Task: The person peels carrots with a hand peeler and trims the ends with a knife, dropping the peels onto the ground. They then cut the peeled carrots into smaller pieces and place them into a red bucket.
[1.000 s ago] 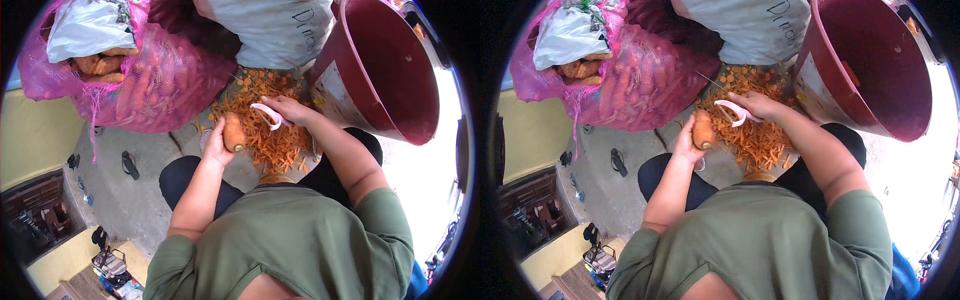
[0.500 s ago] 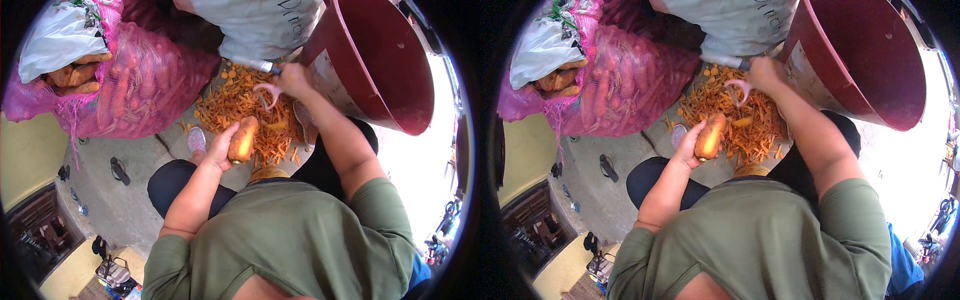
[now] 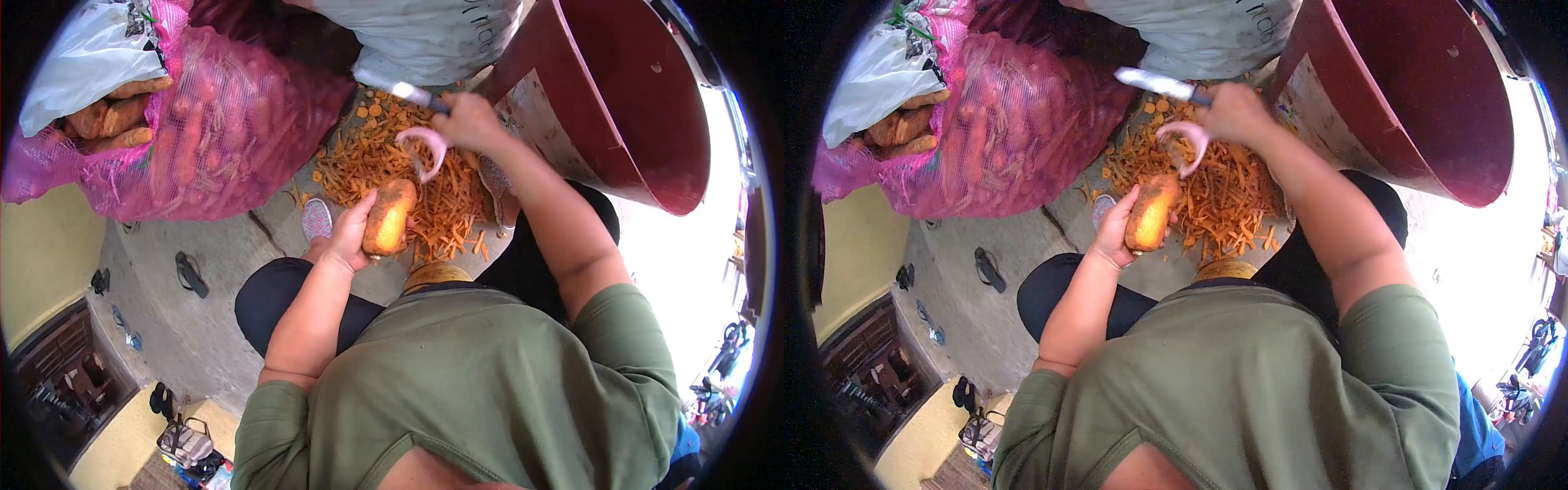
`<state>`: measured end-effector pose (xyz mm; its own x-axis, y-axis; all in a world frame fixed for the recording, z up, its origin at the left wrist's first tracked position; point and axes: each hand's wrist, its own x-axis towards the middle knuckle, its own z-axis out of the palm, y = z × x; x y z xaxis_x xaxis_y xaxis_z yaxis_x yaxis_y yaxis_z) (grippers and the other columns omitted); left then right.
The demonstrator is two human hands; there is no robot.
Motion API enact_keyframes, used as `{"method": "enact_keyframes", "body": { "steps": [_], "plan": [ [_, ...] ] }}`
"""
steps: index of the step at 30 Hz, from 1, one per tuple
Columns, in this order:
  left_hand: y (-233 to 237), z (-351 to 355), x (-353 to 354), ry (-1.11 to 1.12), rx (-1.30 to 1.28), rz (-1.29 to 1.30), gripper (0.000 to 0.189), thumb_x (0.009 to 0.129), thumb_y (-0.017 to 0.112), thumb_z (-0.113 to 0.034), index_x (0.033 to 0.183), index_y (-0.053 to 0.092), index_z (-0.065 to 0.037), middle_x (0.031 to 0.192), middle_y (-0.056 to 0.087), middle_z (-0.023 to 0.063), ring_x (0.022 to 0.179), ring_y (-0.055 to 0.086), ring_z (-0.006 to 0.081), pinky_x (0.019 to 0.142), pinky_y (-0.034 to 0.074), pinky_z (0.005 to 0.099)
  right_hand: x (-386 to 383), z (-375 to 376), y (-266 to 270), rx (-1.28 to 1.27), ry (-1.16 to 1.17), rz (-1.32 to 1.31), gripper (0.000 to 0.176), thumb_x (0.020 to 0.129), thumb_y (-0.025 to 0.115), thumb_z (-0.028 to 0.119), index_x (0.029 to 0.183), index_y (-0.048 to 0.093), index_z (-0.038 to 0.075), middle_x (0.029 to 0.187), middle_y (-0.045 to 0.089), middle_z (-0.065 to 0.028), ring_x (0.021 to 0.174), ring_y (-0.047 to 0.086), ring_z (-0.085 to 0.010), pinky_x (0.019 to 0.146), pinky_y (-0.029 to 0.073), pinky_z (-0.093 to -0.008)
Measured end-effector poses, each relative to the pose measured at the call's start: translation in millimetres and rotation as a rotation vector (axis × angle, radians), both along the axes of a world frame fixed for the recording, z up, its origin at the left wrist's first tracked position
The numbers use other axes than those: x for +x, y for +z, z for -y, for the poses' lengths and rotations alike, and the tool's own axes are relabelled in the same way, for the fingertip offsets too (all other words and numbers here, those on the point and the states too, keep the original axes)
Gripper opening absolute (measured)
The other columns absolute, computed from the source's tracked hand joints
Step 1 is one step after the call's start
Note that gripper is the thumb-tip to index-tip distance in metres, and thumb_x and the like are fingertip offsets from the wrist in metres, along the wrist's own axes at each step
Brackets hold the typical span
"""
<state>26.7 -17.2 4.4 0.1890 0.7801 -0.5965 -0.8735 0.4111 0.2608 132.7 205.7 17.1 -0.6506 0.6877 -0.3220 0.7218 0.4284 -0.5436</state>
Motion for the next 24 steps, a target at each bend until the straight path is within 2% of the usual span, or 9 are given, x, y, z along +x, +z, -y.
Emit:
{"method": "enact_keyframes", "body": {
  "steps": [4, 6, 7, 8, 14, 15, 16, 20, 24],
  "plan": [
    [-0.9, 0.4, 0.3, -0.028, -0.053, -0.066, 0.047, 0.088, 0.032, -0.043, 0.114, 0.043, -0.005, 0.089, 0.057, 0.0167, 0.070, 0.059, 0.0237, 0.055, 0.049, 0.0320, -4.0, 23.5, 2.3, -0.107, 0.185, 0.177, 0.029, 0.070, 0.056, 0.030, 0.087, 0.062, 0.008, 0.077, 0.062, -0.0148, 0.077, 0.061, -0.0274, 0.074, 0.047, -0.0371],
    [3.9, 0.5, -0.9, -0.068, 0.002, -0.058, 0.046, 0.088, 0.033, -0.043, 0.113, 0.043, -0.005, 0.091, 0.057, 0.0157, 0.072, 0.059, 0.0237, 0.055, 0.050, 0.0325, -0.8, -7.7, -17.5, 0.185, 0.184, 0.325, 0.030, 0.071, 0.057, 0.032, 0.088, 0.062, 0.007, 0.077, 0.062, -0.0124, 0.074, 0.061, -0.0271, 0.071, 0.048, -0.0372],
    [5.0, 1.7, -2.5, -0.070, 0.025, -0.029, 0.046, 0.087, 0.034, -0.042, 0.113, 0.044, -0.005, 0.092, 0.057, 0.0150, 0.073, 0.059, 0.0234, 0.056, 0.050, 0.0327, 2.4, -12.5, -20.0, -0.037, -0.060, 0.147, 0.030, 0.069, 0.059, 0.029, 0.088, 0.062, 0.007, 0.076, 0.062, -0.0126, 0.072, 0.061, -0.0279, 0.069, 0.049, -0.0371],
    [5.7, 2.7, -3.2, -0.069, 0.049, 0.004, 0.045, 0.087, 0.035, -0.042, 0.112, 0.044, -0.005, 0.093, 0.057, 0.0142, 0.074, 0.059, 0.0232, 0.056, 0.050, 0.0328, 4.1, -8.9, -23.6, 0.006, -0.027, 0.098, 0.027, 0.068, 0.058, 0.028, 0.085, 0.062, 0.007, 0.074, 0.061, -0.0141, 0.070, 0.061, -0.0283, 0.068, 0.049, -0.0375],
    [-5.2, -5.5, 4.3, 0.076, -0.066, -0.086, 0.044, 0.083, 0.046, -0.043, 0.108, 0.047, -0.007, 0.095, 0.057, 0.0087, 0.079, 0.059, 0.0206, 0.066, 0.050, 0.0343, -5.7, 80.0, 25.1, 0.085, 0.467, -0.090, 0.019, 0.063, 0.057, 0.023, 0.075, 0.062, 0.009, 0.061, 0.058, -0.0154, 0.060, 0.058, -0.0306, 0.060, 0.047, -0.0389],
    [-8.5, -4.4, 4.3, 0.037, -0.013, -0.095, 0.045, 0.082, 0.046, -0.044, 0.109, 0.046, -0.008, 0.095, 0.057, 0.0083, 0.082, 0.058, 0.0201, 0.070, 0.049, 0.0343, -5.4, 77.3, 23.6, 0.095, 0.464, -0.048, 0.019, 0.063, 0.057, 0.023, 0.076, 0.062, 0.009, 0.062, 0.058, -0.0153, 0.061, 0.059, -0.0302, 0.060, 0.047, -0.0388],
    [-7.8, -2.9, 8.3, 0.050, -0.181, -0.159, 0.045, 0.084, 0.042, -0.044, 0.109, 0.046, -0.006, 0.093, 0.057, 0.0095, 0.078, 0.059, 0.0212, 0.064, 0.051, 0.0355, -6.0, 71.8, 20.9, 0.103, 0.462, -0.005, 0.020, 0.063, 0.058, 0.024, 0.076, 0.062, 0.009, 0.063, 0.058, -0.0153, 0.061, 0.059, -0.0297, 0.060, 0.048, -0.0386],
    [-3.4, 2.8, 2.7, -0.064, -0.013, -0.056, 0.046, 0.087, 0.036, -0.044, 0.109, 0.045, -0.004, 0.092, 0.057, 0.0116, 0.070, 0.060, 0.0234, 0.051, 0.052, 0.0376, 2.3, -7.0, -6.4, 0.302, 0.134, 0.180, 0.024, 0.065, 0.061, 0.026, 0.080, 0.061, 0.008, 0.068, 0.060, -0.0151, 0.066, 0.060, -0.0283, 0.063, 0.049, -0.0382],
    [-4.4, 1.1, 0.8, -0.011, -0.047, -0.044, 0.043, 0.088, 0.035, -0.041, 0.108, 0.046, -0.004, 0.091, 0.057, 0.0099, 0.069, 0.060, 0.0209, 0.052, 0.052, 0.0339, -2.1, 24.0, 19.0, 0.116, 0.094, 0.079, 0.023, 0.065, 0.060, 0.025, 0.080, 0.061, 0.009, 0.067, 0.060, -0.0155, 0.067, 0.060, -0.0286, 0.065, 0.048, -0.0385]
  ]
}}
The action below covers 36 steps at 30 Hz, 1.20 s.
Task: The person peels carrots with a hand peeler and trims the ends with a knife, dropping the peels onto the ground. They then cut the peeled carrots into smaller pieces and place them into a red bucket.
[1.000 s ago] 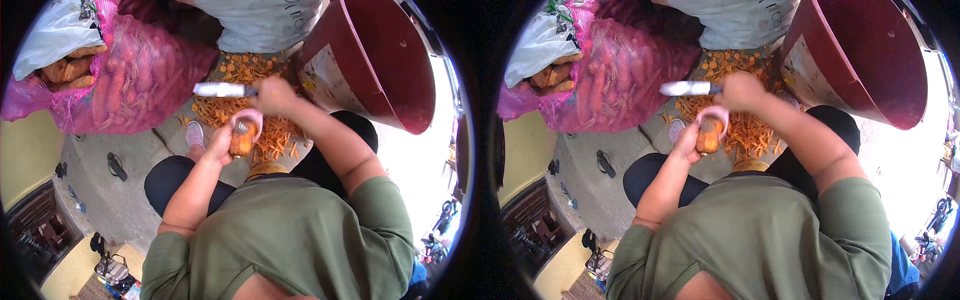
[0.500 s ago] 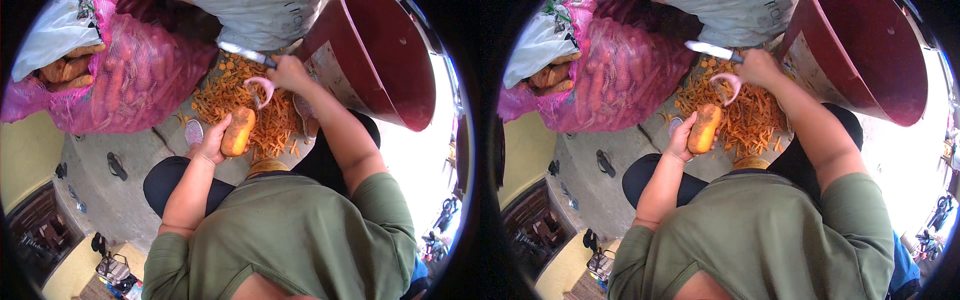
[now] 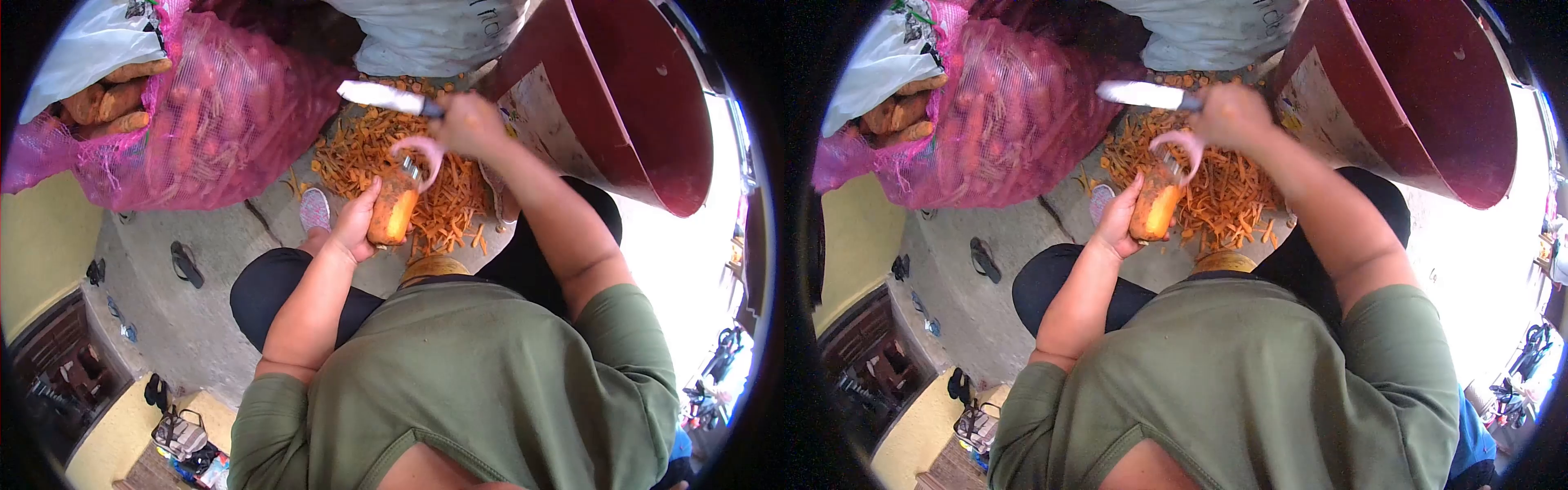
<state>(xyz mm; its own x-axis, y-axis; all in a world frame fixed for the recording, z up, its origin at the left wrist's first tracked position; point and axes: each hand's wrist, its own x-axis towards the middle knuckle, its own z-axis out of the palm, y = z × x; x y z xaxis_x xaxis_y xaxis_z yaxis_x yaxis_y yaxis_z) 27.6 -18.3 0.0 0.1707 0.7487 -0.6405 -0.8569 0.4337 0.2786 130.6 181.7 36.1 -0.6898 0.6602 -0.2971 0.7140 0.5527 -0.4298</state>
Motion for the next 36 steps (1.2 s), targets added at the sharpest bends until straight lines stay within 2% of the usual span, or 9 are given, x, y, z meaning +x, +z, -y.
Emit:
{"method": "enact_keyframes", "body": {
  "steps": [2, 9, 13, 17, 18, 22, 25, 28, 36],
  "plan": [
    [7.4, -9.5, 7.2, 0.051, -0.164, -0.079, 0.045, 0.087, 0.035, -0.042, 0.108, 0.047, -0.004, 0.092, 0.058, 0.0106, 0.068, 0.061, 0.0216, 0.050, 0.052, 0.0350, -4.0, 30.6, 5.0, -0.012, 0.249, -0.036, 0.021, 0.065, 0.060, 0.024, 0.078, 0.062, 0.008, 0.068, 0.059, -0.0158, 0.067, 0.060, -0.0287, 0.065, 0.048, -0.0387],
    [0.4, 4.5, -1.4, -0.033, -0.021, -0.100, 0.042, 0.088, 0.036, -0.039, 0.106, 0.049, -0.002, 0.092, 0.058, 0.0103, 0.070, 0.061, 0.0193, 0.058, 0.052, 0.0326, 3.3, -29.0, -24.4, -0.047, -0.086, -0.034, 0.021, 0.066, 0.058, 0.024, 0.076, 0.061, 0.006, 0.063, 0.057, -0.0168, 0.065, 0.059, -0.0291, 0.064, 0.047, -0.0387],
    [0.8, 2.2, 3.6, 0.007, -0.037, -0.220, 0.042, 0.089, 0.037, -0.037, 0.105, 0.049, 0.000, 0.095, 0.057, 0.0102, 0.075, 0.060, 0.0173, 0.063, 0.051, 0.0310, -5.0, 21.1, 0.8, -0.003, 0.229, -0.032, 0.026, 0.064, 0.060, 0.029, 0.076, 0.062, 0.007, 0.064, 0.057, -0.0170, 0.066, 0.060, -0.0287, 0.065, 0.047, -0.0391],
    [2.8, 5.1, 2.6, -0.045, -0.002, -0.231, 0.042, 0.089, 0.036, -0.037, 0.105, 0.049, 0.000, 0.093, 0.058, 0.0102, 0.076, 0.060, 0.0174, 0.064, 0.050, 0.0302, -0.9, -28.5, -37.3, 0.083, 0.049, 0.176, 0.026, 0.064, 0.061, 0.029, 0.078, 0.062, 0.007, 0.066, 0.059, -0.0157, 0.067, 0.060, -0.0288, 0.066, 0.047, -0.0387],
    [6.7, 5.3, 0.9, -0.056, -0.006, -0.235, 0.043, 0.089, 0.035, -0.038, 0.106, 0.048, -0.001, 0.092, 0.058, 0.0108, 0.073, 0.060, 0.0189, 0.062, 0.051, 0.0312, 2.6, -31.7, -39.1, -0.017, -0.060, -0.051, 0.025, 0.065, 0.060, 0.027, 0.081, 0.063, 0.007, 0.067, 0.060, -0.0156, 0.067, 0.060, -0.0289, 0.066, 0.047, -0.0381],
    [-0.3, 4.6, 2.1, -0.031, -0.022, -0.305, 0.044, 0.089, 0.035, -0.039, 0.106, 0.048, 0.000, 0.091, 0.059, 0.0113, 0.075, 0.060, 0.0209, 0.060, 0.052, 0.0323, -9.9, 11.3, 0.5, -0.047, 0.169, 0.049, 0.026, 0.066, 0.058, 0.023, 0.087, 0.062, 0.010, 0.071, 0.060, -0.0166, 0.071, 0.060, -0.0283, 0.070, 0.046, -0.0382],
    [1.4, 4.5, 3.5, -0.005, -0.032, -0.319, 0.045, 0.088, 0.036, -0.041, 0.108, 0.047, -0.002, 0.091, 0.058, 0.0106, 0.076, 0.060, 0.0211, 0.058, 0.052, 0.0334, -3.3, -22.1, -32.9, 0.109, 0.066, 0.132, 0.035, 0.064, 0.065, 0.034, 0.082, 0.062, 0.004, 0.070, 0.061, -0.0152, 0.071, 0.062, -0.0240, 0.070, 0.048, -0.0351],
    [3.1, 6.3, -7.0, -0.018, 0.059, -0.124, 0.046, 0.086, 0.039, -0.044, 0.110, 0.046, -0.005, 0.091, 0.057, 0.0092, 0.074, 0.059, 0.0207, 0.057, 0.052, 0.0357, -2.9, -30.1, -32.9, -0.082, -0.183, -0.008, 0.034, 0.065, 0.063, 0.033, 0.083, 0.062, 0.005, 0.072, 0.061, -0.0147, 0.070, 0.061, -0.0265, 0.069, 0.048, -0.0357],
    [-10.6, -2.4, -0.5, 0.072, 0.094, 0.039, 0.037, 0.088, 0.037, -0.038, 0.104, 0.048, -0.007, 0.091, 0.056, 0.0085, 0.082, 0.057, 0.0189, 0.071, 0.050, 0.0369, -9.5, 57.1, 3.9, -0.001, 0.398, -0.210, 0.017, 0.059, 0.060, 0.022, 0.065, 0.057, 0.007, 0.059, 0.056, -0.0147, 0.059, 0.058, -0.0305, 0.058, 0.047, -0.0392]
  ]
}}
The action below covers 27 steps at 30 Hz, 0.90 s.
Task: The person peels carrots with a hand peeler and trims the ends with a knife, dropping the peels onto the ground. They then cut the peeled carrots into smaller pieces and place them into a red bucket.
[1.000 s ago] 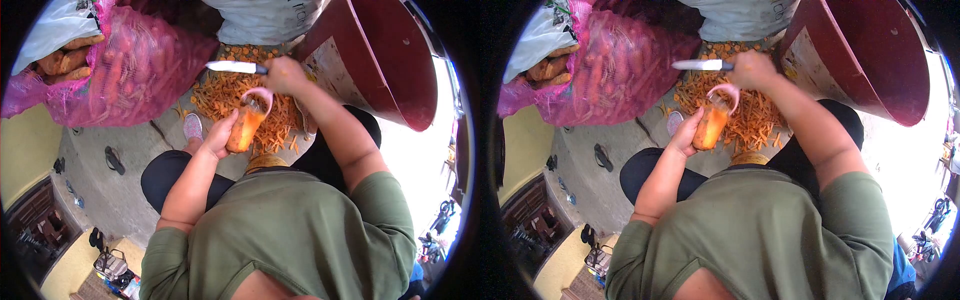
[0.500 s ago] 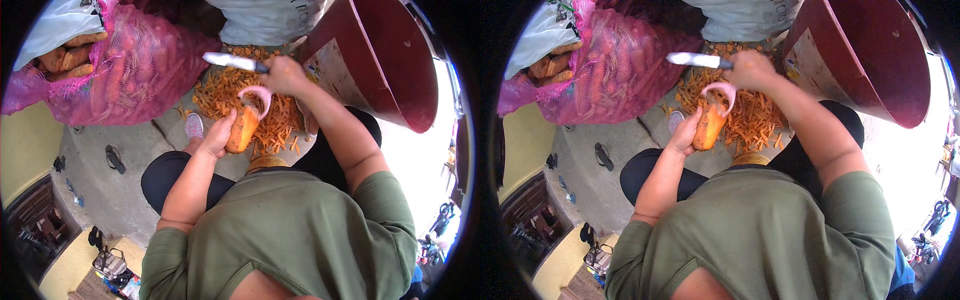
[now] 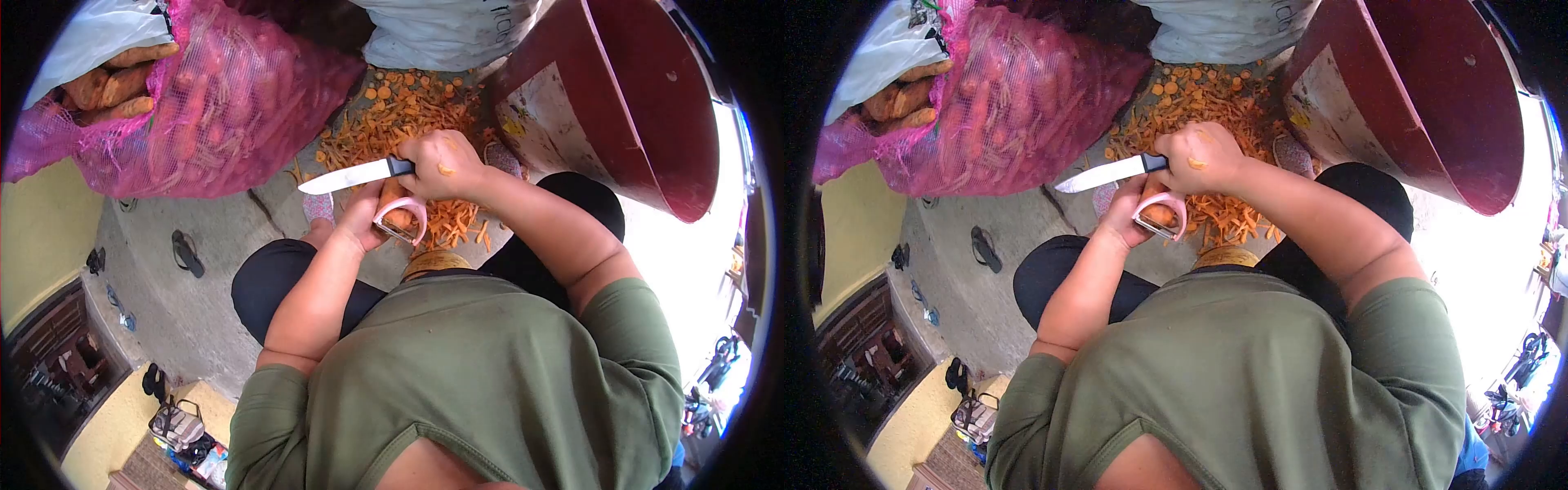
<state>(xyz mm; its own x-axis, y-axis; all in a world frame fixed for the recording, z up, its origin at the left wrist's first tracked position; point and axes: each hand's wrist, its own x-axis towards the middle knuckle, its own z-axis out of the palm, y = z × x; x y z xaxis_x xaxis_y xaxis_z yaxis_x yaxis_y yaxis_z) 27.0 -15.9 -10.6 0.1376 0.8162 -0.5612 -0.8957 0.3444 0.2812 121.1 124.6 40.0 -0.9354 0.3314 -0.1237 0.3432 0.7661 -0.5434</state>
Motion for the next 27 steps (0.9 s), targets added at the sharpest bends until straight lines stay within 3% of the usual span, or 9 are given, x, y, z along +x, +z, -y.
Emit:
{"method": "enact_keyframes", "body": {
  "steps": [2, 6, 7, 12, 14, 18, 20, 24, 27],
  "plan": [
    [-7.1, 1.9, 3.1, 0.013, -0.160, -0.094, 0.045, 0.086, 0.038, -0.045, 0.105, 0.048, -0.006, 0.086, 0.057, 0.0097, 0.069, 0.059, 0.0184, 0.057, 0.052, 0.0349, 1.2, -11.8, -8.5, 0.019, -0.097, 0.025, 0.022, 0.059, 0.062, 0.025, 0.070, 0.059, 0.006, 0.060, 0.056, -0.0149, 0.059, 0.058, -0.0298, 0.058, 0.047, -0.0392],
    [-5.3, 6.0, -2.2, -0.107, -0.078, 0.065, 0.049, 0.085, 0.035, -0.047, 0.113, 0.043, -0.008, 0.092, 0.056, 0.0115, 0.073, 0.059, 0.0239, 0.053, 0.052, 0.0383, 5.5, -87.2, -37.6, 0.132, -0.430, 0.179, 0.033, 0.065, 0.063, 0.033, 0.088, 0.063, 0.010, 0.069, 0.061, -0.0142, 0.066, 0.061, -0.0271, 0.063, 0.049, -0.0366],
    [-6.5, 5.7, -2.7, -0.092, -0.063, 0.086, 0.048, 0.086, 0.035, -0.047, 0.113, 0.043, -0.008, 0.092, 0.056, 0.0113, 0.073, 0.059, 0.0238, 0.053, 0.052, 0.0380, 9.7, -90.3, -33.5, -0.006, -0.500, 0.136, 0.031, 0.064, 0.063, 0.032, 0.088, 0.062, 0.011, 0.072, 0.061, -0.0140, 0.067, 0.061, -0.0268, 0.064, 0.049, -0.0365],
    [7.9, -1.1, 5.6, 0.025, -0.122, -0.006, 0.046, 0.087, 0.034, -0.045, 0.107, 0.046, -0.006, 0.090, 0.056, 0.0108, 0.072, 0.059, 0.0224, 0.052, 0.051, 0.0359, 3.7, -14.5, -11.4, -0.006, -0.085, -0.098, 0.016, 0.060, 0.059, 0.019, 0.070, 0.059, 0.007, 0.059, 0.055, -0.0158, 0.058, 0.058, -0.0302, 0.058, 0.047, -0.0396],
    [3.6, -3.7, 10.5, 0.027, -0.164, -0.085, 0.046, 0.087, 0.033, -0.045, 0.107, 0.046, -0.006, 0.090, 0.056, 0.0102, 0.071, 0.059, 0.0226, 0.053, 0.051, 0.0356, 4.7, -12.1, -11.3, -0.006, -0.052, -0.106, 0.017, 0.061, 0.060, 0.020, 0.072, 0.060, 0.008, 0.059, 0.056, -0.0146, 0.058, 0.058, -0.0298, 0.058, 0.047, -0.0389],
    [-1.0, 2.9, 2.5, -0.119, -0.023, 0.069, 0.046, 0.087, 0.034, -0.046, 0.108, 0.046, -0.007, 0.088, 0.057, 0.0104, 0.070, 0.060, 0.0220, 0.053, 0.051, 0.0369, 1.8, -67.5, -16.7, 0.152, -0.381, 0.222, 0.026, 0.066, 0.061, 0.030, 0.086, 0.063, 0.013, 0.070, 0.061, -0.0122, 0.069, 0.061, -0.0269, 0.066, 0.048, -0.0380],
    [-3.6, 5.0, 1.1, -0.089, -0.022, 0.132, 0.045, 0.087, 0.034, -0.044, 0.108, 0.046, -0.007, 0.089, 0.057, 0.0100, 0.071, 0.059, 0.0218, 0.053, 0.051, 0.0378, 3.6, -70.4, -16.7, 0.011, -0.447, 0.126, 0.024, 0.066, 0.060, 0.030, 0.082, 0.063, 0.013, 0.069, 0.061, -0.0123, 0.068, 0.061, -0.0273, 0.065, 0.048, -0.0379],
    [3.0, -0.9, 7.9, 0.079, -0.177, 0.051, 0.041, 0.088, 0.034, -0.042, 0.108, 0.046, -0.007, 0.091, 0.057, 0.0092, 0.075, 0.059, 0.0215, 0.054, 0.051, 0.0398, 0.0, -12.0, -0.4, -0.058, -0.073, -0.065, 0.019, 0.061, 0.060, 0.027, 0.071, 0.062, 0.011, 0.062, 0.058, -0.0130, 0.062, 0.059, -0.0285, 0.061, 0.048, -0.0393],
    [-0.7, 1.3, 7.4, -0.009, -0.094, 0.035, 0.042, 0.088, 0.034, -0.042, 0.107, 0.046, -0.007, 0.090, 0.057, 0.0085, 0.075, 0.059, 0.0205, 0.052, 0.051, 0.0374, 1.5, -16.7, -13.5, 0.051, -0.037, -0.037, 0.017, 0.061, 0.060, 0.025, 0.069, 0.060, 0.010, 0.062, 0.058, -0.0134, 0.060, 0.058, -0.0287, 0.057, 0.048, -0.0384]
  ]
}}
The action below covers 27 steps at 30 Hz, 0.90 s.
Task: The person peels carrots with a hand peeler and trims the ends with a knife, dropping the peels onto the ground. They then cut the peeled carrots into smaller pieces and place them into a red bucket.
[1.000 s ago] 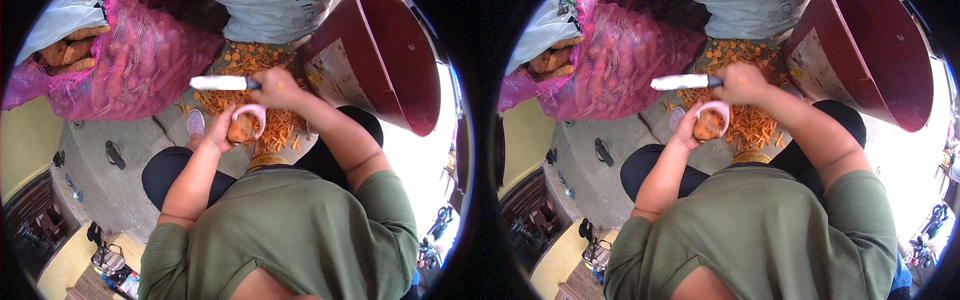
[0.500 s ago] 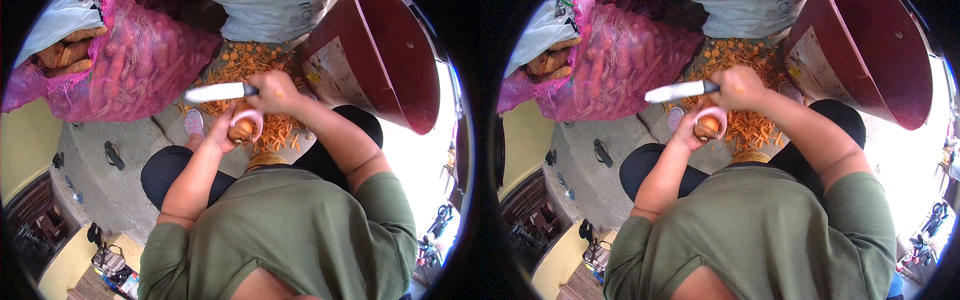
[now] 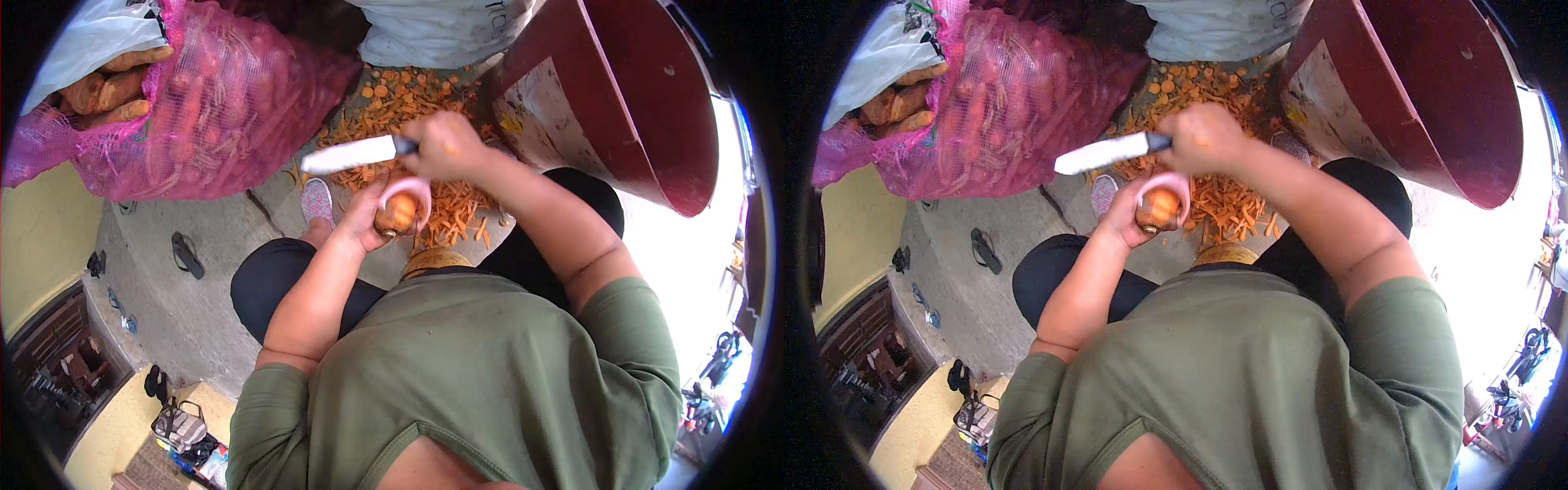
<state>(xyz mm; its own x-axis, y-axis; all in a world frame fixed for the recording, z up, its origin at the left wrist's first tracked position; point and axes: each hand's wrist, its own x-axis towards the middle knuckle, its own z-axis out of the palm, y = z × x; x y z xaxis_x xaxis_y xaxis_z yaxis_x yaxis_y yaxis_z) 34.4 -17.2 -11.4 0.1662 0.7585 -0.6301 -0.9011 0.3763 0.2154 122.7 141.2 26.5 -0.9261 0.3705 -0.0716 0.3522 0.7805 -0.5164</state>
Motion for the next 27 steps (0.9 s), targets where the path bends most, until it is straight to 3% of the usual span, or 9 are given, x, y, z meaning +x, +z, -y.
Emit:
{"method": "enact_keyframes", "body": {
  "steps": [5, 7, 9, 13, 15, 18, 22, 23, 27],
  "plan": [
    [3.2, -0.1, -3.4, -0.097, -0.033, 0.001, 0.047, 0.084, 0.038, -0.048, 0.107, 0.046, -0.008, 0.084, 0.057, 0.0098, 0.066, 0.059, 0.0227, 0.050, 0.051, 0.0356, 0.2, -50.8, -0.6, -0.037, -0.363, 0.176, 0.026, 0.065, 0.062, 0.029, 0.085, 0.063, 0.013, 0.069, 0.061, -0.0104, 0.067, 0.061, -0.0258, 0.066, 0.048, -0.0381],
    [2.8, -1.8, -0.9, -0.037, -0.016, -0.013, 0.046, 0.084, 0.039, -0.048, 0.106, 0.046, -0.008, 0.086, 0.056, 0.0102, 0.067, 0.059, 0.0212, 0.049, 0.051, 0.0347, -3.4, -20.5, -0.7, -0.029, -0.194, -0.055, 0.019, 0.062, 0.061, 0.022, 0.075, 0.061, 0.009, 0.062, 0.058, -0.0143, 0.061, 0.059, -0.0297, 0.060, 0.047, -0.0387],
    [2.2, -1.5, -0.9, -0.032, 0.002, -0.034, 0.046, 0.084, 0.040, -0.047, 0.105, 0.046, -0.007, 0.086, 0.056, 0.0103, 0.067, 0.059, 0.0206, 0.049, 0.051, 0.0340, -2.6, -2.3, 12.3, -0.028, 0.041, 0.031, 0.022, 0.060, 0.061, 0.022, 0.078, 0.062, 0.009, 0.063, 0.058, -0.0154, 0.063, 0.058, -0.0304, 0.062, 0.047, -0.0395],
    [3.7, 0.6, -3.5, -0.125, -0.026, -0.025, 0.043, 0.085, 0.041, -0.045, 0.105, 0.046, -0.007, 0.083, 0.056, 0.0104, 0.062, 0.059, 0.0221, 0.050, 0.051, 0.0336, -1.9, -45.2, -6.3, -0.027, -0.278, 0.167, 0.022, 0.064, 0.061, 0.025, 0.079, 0.062, 0.009, 0.063, 0.058, -0.0145, 0.062, 0.058, -0.0300, 0.061, 0.047, -0.0386],
    [6.2, 1.7, -4.0, -0.140, -0.018, -0.021, 0.043, 0.086, 0.039, -0.044, 0.105, 0.046, -0.007, 0.082, 0.057, 0.0107, 0.061, 0.059, 0.0223, 0.050, 0.051, 0.0336, -0.5, -55.3, -1.5, -0.042, -0.347, 0.194, 0.025, 0.065, 0.059, 0.029, 0.083, 0.063, 0.013, 0.073, 0.061, -0.0130, 0.073, 0.060, -0.0275, 0.070, 0.047, -0.0391],
    [3.2, 3.5, -2.0, -0.122, -0.088, -0.124, 0.043, 0.087, 0.036, -0.045, 0.104, 0.047, -0.007, 0.080, 0.057, 0.0108, 0.062, 0.060, 0.0216, 0.049, 0.050, 0.0331, -2.4, -25.1, 10.1, -0.090, -0.089, 0.144, 0.025, 0.065, 0.057, 0.026, 0.084, 0.062, 0.012, 0.073, 0.061, -0.0138, 0.073, 0.059, -0.0289, 0.071, 0.047, -0.0393],
    [5.8, 1.6, -6.8, -0.162, -0.008, -0.059, 0.043, 0.088, 0.034, -0.044, 0.104, 0.047, -0.006, 0.082, 0.057, 0.0115, 0.063, 0.060, 0.0215, 0.050, 0.051, 0.0330, 0.0, -57.3, -9.2, -0.014, -0.325, 0.255, 0.028, 0.067, 0.060, 0.031, 0.087, 0.062, 0.011, 0.073, 0.061, -0.0125, 0.073, 0.060, -0.0268, 0.072, 0.047, -0.0383],
    [6.6, 1.9, -7.9, -0.169, 0.001, -0.054, 0.043, 0.088, 0.034, -0.043, 0.105, 0.047, -0.006, 0.082, 0.057, 0.0113, 0.064, 0.060, 0.0214, 0.051, 0.051, 0.0330, 3.0, -63.5, -15.6, -0.078, -0.406, 0.149, 0.021, 0.068, 0.059, 0.023, 0.080, 0.061, 0.007, 0.061, 0.058, -0.0140, 0.062, 0.059, -0.0274, 0.063, 0.047, -0.0374],
    [5.0, 3.5, -3.2, -0.042, -0.094, -0.172, 0.042, 0.087, 0.036, -0.043, 0.104, 0.047, -0.006, 0.082, 0.057, 0.0117, 0.063, 0.059, 0.0222, 0.051, 0.051, 0.0339, -5.1, -12.8, 6.5, -0.038, -0.137, -0.021, 0.017, 0.064, 0.059, 0.022, 0.072, 0.061, 0.008, 0.061, 0.057, -0.0143, 0.060, 0.059, -0.0289, 0.058, 0.047, -0.0383]
  ]
}}
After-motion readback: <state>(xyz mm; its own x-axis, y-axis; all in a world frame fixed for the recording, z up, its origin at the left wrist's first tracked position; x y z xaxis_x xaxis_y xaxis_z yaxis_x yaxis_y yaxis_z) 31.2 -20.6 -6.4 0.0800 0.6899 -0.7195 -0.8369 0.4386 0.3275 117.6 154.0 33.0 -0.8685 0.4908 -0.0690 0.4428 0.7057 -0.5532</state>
